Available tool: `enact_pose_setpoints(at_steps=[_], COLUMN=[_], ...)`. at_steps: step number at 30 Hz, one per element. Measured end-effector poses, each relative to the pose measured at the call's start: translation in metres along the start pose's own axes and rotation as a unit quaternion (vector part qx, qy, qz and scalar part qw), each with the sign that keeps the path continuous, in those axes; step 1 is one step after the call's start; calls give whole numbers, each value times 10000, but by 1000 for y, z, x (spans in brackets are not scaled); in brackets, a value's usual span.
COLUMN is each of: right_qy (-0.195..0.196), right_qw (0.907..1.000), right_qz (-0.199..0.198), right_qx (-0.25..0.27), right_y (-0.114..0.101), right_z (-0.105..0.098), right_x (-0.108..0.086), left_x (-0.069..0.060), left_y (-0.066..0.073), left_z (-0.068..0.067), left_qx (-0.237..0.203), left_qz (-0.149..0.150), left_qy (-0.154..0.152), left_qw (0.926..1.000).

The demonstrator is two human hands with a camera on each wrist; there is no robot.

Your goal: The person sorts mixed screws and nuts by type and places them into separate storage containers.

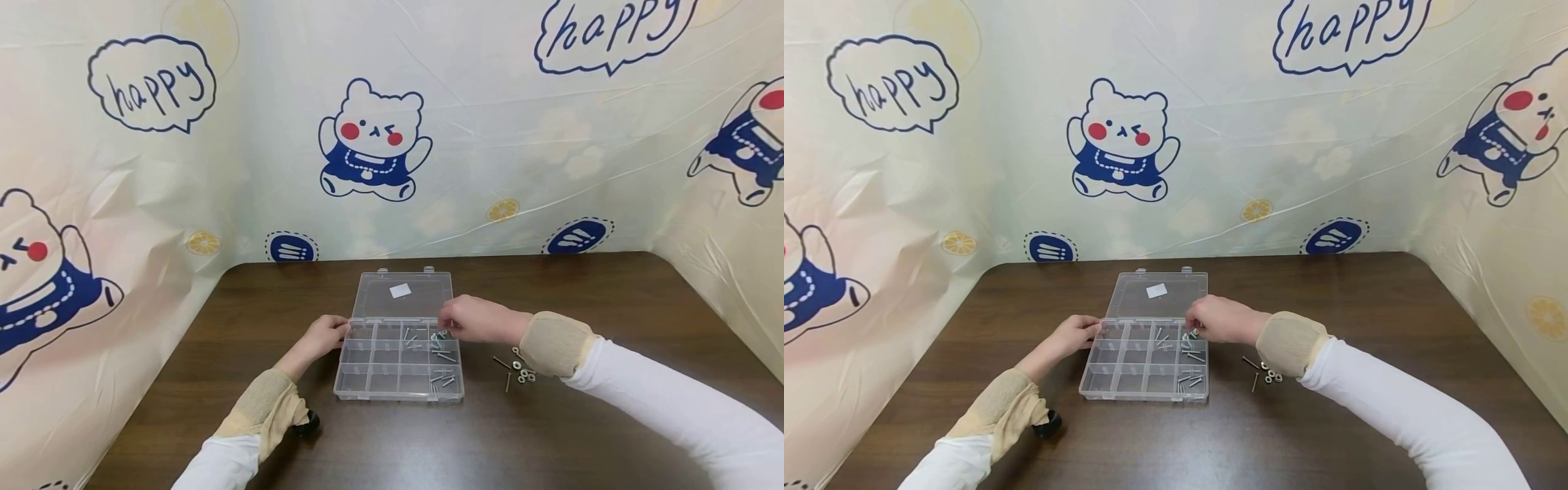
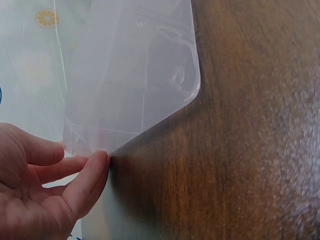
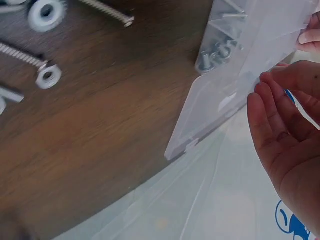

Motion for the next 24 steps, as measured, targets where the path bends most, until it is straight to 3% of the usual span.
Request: enact_pose_setpoints(at_steps=[12,24], right_qy=[-672,-1294], right_qw=[9947,9767], right_qz=[758,1712], right_qx=[-163,-56], right_y=[9,24], right_z=[-4,-6], right_x=[-23,-54], left_x=[-1,-1], left_y=[0,2], left_z=[-1,0], left_qx=[12,-21], left_qz=[-11,20], left_qy=[-23,-42], left_qw=[10000,10000])
Point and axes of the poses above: each hand's wrist, its own x-axis towards the middle knuckle, its own z-axis out of the palm, y = z × x, the point moved 1 cm from there along x, towards the middle knuckle, and after that the axes turned 2 degrees about y, right-handed, at the moved point
